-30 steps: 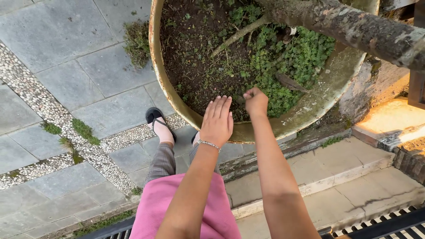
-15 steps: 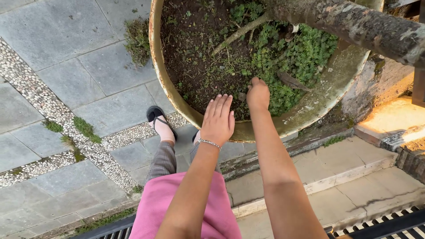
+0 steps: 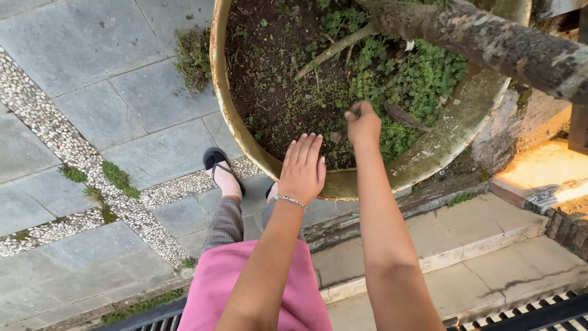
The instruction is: The recorder is removing weeds from a large plant pot containing a tree.
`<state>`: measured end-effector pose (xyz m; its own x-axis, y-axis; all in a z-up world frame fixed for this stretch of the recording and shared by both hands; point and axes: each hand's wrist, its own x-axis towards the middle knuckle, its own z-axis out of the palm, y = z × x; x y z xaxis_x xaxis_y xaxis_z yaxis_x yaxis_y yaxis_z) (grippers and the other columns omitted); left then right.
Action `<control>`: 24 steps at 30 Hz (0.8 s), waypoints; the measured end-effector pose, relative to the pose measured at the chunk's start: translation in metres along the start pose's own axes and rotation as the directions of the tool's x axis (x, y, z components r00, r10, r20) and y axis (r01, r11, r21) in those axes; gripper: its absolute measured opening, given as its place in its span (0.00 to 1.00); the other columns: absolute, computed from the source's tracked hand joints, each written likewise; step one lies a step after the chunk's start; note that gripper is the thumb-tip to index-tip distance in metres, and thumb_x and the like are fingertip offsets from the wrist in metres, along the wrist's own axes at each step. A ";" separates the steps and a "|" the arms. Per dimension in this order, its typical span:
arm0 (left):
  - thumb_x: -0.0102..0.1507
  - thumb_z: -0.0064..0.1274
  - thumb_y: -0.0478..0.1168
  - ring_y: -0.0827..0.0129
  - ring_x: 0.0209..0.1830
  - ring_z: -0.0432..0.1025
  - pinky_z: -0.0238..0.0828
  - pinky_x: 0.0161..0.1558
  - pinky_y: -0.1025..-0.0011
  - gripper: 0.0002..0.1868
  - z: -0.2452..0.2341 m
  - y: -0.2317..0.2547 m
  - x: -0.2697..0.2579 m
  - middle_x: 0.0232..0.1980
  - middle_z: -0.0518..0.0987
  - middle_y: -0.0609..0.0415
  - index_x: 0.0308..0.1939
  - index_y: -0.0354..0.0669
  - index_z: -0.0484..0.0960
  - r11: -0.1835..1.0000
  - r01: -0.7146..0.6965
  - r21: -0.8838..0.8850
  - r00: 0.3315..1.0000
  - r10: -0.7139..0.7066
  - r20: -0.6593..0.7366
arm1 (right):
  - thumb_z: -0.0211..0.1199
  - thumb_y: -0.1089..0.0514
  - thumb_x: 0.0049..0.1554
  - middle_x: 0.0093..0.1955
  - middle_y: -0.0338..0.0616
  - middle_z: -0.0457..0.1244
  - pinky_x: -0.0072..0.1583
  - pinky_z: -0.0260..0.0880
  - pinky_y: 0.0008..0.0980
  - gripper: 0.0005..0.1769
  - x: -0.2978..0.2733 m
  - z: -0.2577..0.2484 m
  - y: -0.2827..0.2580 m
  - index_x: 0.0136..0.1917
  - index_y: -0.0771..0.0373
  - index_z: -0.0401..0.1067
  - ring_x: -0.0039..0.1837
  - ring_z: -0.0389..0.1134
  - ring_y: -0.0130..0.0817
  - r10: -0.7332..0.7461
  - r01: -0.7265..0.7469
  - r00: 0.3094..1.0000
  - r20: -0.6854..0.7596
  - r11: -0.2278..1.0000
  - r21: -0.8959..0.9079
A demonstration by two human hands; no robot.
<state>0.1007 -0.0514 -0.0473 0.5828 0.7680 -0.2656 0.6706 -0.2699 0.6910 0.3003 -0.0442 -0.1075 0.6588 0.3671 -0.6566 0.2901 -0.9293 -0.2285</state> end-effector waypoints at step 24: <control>0.70 0.43 0.44 0.56 0.77 0.58 0.46 0.79 0.55 0.29 0.003 -0.002 0.000 0.73 0.68 0.46 0.75 0.41 0.64 0.999 -0.006 0.037 1.000 0.005 0.017 | 0.65 0.66 0.55 0.63 0.59 0.62 0.57 0.71 0.47 0.18 0.070 0.014 -0.008 0.59 0.61 0.70 0.60 0.67 0.55 -0.314 0.225 0.921 -0.232 0.913 -0.340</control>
<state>0.1012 -0.0527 -0.0505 0.5940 0.7568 -0.2730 0.6834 -0.2957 0.6675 0.3341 -0.0115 -0.1612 0.6768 0.6388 -0.3659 0.6492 -0.7523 -0.1123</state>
